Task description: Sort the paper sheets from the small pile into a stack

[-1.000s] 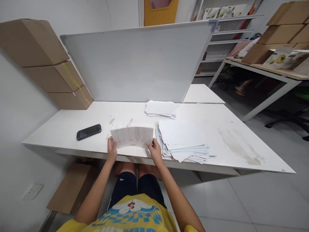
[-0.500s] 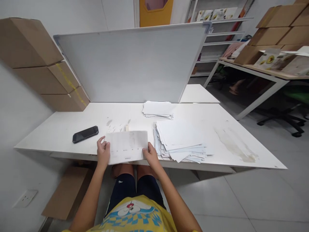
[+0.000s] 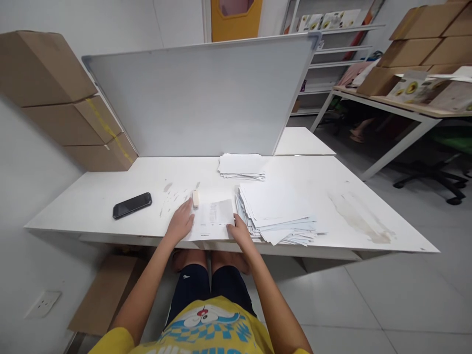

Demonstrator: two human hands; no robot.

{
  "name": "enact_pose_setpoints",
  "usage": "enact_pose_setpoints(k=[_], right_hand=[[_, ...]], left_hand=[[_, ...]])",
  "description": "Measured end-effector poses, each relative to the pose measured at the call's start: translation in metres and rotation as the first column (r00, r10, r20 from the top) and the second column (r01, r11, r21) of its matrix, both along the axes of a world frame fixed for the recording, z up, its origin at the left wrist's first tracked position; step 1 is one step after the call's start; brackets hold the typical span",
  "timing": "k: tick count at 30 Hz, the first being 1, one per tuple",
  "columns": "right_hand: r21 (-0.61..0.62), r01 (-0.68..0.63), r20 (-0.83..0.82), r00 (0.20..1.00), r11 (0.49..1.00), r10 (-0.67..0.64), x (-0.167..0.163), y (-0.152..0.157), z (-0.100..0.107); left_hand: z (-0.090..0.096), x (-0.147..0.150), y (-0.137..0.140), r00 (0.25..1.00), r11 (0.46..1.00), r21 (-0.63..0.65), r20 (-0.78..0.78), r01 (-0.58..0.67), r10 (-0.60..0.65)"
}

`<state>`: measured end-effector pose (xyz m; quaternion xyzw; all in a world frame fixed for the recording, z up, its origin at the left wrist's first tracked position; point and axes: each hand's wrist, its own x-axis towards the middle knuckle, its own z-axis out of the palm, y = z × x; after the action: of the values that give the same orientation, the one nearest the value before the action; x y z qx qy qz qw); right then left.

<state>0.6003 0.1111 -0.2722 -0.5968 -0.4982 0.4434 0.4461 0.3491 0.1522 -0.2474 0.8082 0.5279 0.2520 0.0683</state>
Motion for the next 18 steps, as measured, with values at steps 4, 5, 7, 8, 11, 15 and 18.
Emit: enact_pose_setpoints(k=[4, 5, 7, 8, 11, 15, 18], right_hand=[[-0.070, 0.057, 0.014, 0.998, 0.996, -0.056, -0.001, -0.002, 0.005], [-0.065, 0.071, 0.018, 0.997, 0.995, -0.070, -0.001, -0.004, 0.004], [-0.054, 0.071, 0.007, 0.997, 0.996, -0.070, -0.002, -0.008, 0.000], [-0.053, 0.061, -0.006, 0.998, 0.997, -0.061, -0.002, -0.009, -0.003], [-0.035, 0.026, -0.029, 0.999, 0.999, -0.027, 0.000, -0.009, -0.009], [0.000, 0.020, -0.020, 1.000, 1.000, -0.020, -0.001, -0.006, -0.003], [0.035, 0.047, 0.040, 0.998, 0.998, -0.048, -0.007, -0.005, 0.003]], left_hand=[[0.009, 0.020, 0.004, 0.971, 0.993, -0.009, -0.210, 0.114, -0.113], [0.011, 0.020, 0.003, 0.963, 0.992, -0.003, -0.241, 0.125, -0.122], [0.010, 0.014, 0.001, 0.950, 0.989, 0.009, -0.276, 0.150, -0.142], [0.008, 0.010, 0.001, 0.946, 0.987, 0.010, -0.287, 0.162, -0.152], [-0.002, 0.001, 0.001, 0.942, 0.987, 0.003, -0.301, 0.159, -0.150], [-0.005, 0.002, 0.000, 0.947, 0.994, -0.007, -0.303, 0.108, -0.105], [0.002, 0.008, -0.002, 0.958, 0.996, 0.012, -0.275, 0.085, -0.079]])
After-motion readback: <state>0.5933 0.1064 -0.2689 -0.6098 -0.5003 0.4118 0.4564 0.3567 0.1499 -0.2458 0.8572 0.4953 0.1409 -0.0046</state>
